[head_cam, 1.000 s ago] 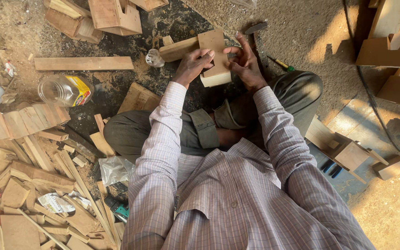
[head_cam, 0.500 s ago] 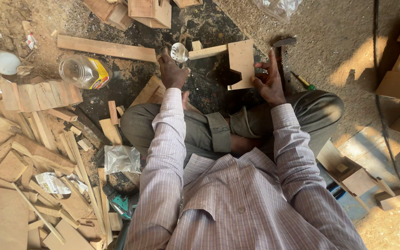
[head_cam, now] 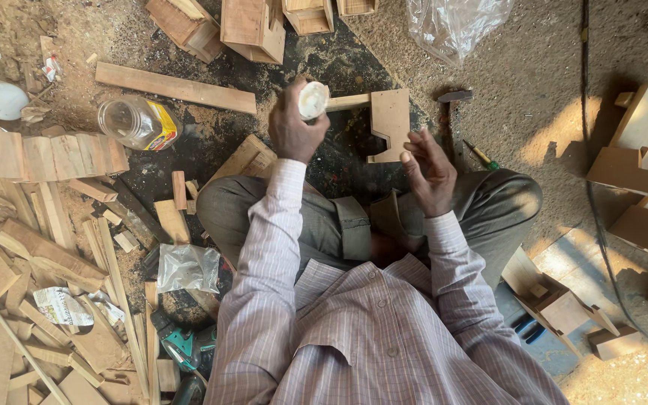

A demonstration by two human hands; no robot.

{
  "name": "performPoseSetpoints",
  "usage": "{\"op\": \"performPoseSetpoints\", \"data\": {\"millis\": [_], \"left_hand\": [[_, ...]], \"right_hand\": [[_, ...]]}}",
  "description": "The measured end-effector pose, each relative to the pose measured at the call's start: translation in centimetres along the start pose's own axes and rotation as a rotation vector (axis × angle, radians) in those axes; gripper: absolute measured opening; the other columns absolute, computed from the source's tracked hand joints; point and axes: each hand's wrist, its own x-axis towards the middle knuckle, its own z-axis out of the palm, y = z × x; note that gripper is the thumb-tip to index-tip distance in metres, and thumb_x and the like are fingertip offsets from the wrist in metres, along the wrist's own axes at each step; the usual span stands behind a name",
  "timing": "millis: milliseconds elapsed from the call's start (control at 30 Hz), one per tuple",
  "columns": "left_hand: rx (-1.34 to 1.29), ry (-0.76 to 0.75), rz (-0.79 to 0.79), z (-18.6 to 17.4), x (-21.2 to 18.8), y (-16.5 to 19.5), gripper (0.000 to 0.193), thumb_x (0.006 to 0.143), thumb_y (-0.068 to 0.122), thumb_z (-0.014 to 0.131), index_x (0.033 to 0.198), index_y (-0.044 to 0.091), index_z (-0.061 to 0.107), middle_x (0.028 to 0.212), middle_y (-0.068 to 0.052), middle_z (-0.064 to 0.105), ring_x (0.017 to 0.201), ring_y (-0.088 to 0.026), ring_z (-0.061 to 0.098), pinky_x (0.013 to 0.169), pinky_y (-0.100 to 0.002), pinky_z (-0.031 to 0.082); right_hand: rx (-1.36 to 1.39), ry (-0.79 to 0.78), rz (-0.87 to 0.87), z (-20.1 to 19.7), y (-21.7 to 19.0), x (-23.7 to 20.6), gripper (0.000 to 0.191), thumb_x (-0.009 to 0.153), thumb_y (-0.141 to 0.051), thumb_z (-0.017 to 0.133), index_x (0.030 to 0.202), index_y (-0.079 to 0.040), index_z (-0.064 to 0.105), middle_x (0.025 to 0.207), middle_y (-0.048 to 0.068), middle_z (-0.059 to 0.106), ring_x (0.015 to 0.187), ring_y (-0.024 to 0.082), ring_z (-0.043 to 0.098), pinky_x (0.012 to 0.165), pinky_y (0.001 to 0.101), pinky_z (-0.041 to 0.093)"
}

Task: The person assembles small wooden boxes by hand, using a hammer to drive nails into pre-cut wooden pieces. They apply glue to joints, align the pieces, and secure them with nails. The person works on multiple boxes, handling each piece individually and assembling them on the floor.

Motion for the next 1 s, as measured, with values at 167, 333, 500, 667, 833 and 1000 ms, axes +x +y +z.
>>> {"op": "performPoseSetpoints", "data": {"millis": [167,333,500,667,833,1000], "left_hand": [[-0.153,0.046,0.356,-5.0,-5.7,7.2,0.080,0.069,0.008,0.088,0.141,0.015,0.055,0.130,-0.013,0.061,0.117,-0.033,0.065,0.096,-0.042,0.060],[-0.173,0.019,0.469,-8.9,-6.5,10.8,0.081,0.071,0.014,0.095,0.143,0.017,0.058,0.120,-0.007,0.059,0.112,-0.028,0.064,0.091,-0.042,0.060],[-0.137,0.012,0.585,-10.6,-6.9,11.1,0.088,0.070,0.029,0.100,0.145,0.017,0.056,0.118,-0.007,0.056,0.112,-0.028,0.062,0.093,-0.043,0.059],[-0.096,-0.033,0.669,-10.9,-7.4,9.9,0.098,0.069,0.042,0.101,0.151,0.021,0.051,0.121,-0.007,0.054,0.115,-0.028,0.060,0.096,-0.041,0.059],[-0.050,-0.082,0.689,-10.9,-7.6,9.2,0.102,0.067,0.044,0.098,0.153,0.023,0.048,0.124,-0.005,0.053,0.118,-0.027,0.060,0.096,-0.041,0.060],[-0.052,-0.084,0.695,-10.4,-8.1,8.6,0.098,0.072,0.037,0.099,0.153,0.023,0.047,0.123,-0.006,0.054,0.117,-0.027,0.060,0.095,-0.042,0.059]], "right_hand": [[-0.174,-0.125,-0.262,3.6,-7.5,-0.5,0.053,0.094,-0.014,0.083,0.142,-0.007,0.062,0.147,0.021,0.060,0.129,0.028,0.066,0.103,0.0348,0.059],[-0.287,-0.125,-0.356,5.3,-11.1,-1.0,0.042,0.093,-0.013,0.084,0.132,-0.005,0.070,0.144,0.022,0.062,0.125,0.029,0.069,0.100,0.0352,0.060],[-0.302,-0.114,-0.385,5.1,-11.8,-2.3,0.032,0.090,-0.013,0.086,0.119,-0.004,0.077,0.135,0.021,0.068,0.115,0.029,0.075,0.093,0.0340,0.065],[-0.371,-0.160,-0.430,4.4,-11.7,-2.7,0.029,0.085,-0.017,0.089,0.109,-0.004,0.079,0.127,0.019,0.072,0.110,0.029,0.077,0.087,0.0333,0.066],[-0.467,-0.174,-0.484,4.1,-11.7,-2.9,0.028,0.084,-0.019,0.092,0.103,-0.004,0.079,0.121,0.018,0.073,0.099,0.028,0.079,0.078,0.0332,0.066],[-0.454,-0.161,-0.491,3.9,-11.7,-2.8,0.029,0.084,-0.020,0.093,0.093,-0.003,0.071,0.119,0.019,0.073,0.095,0.028,0.079,0.073,0.0329,0.066]]}}
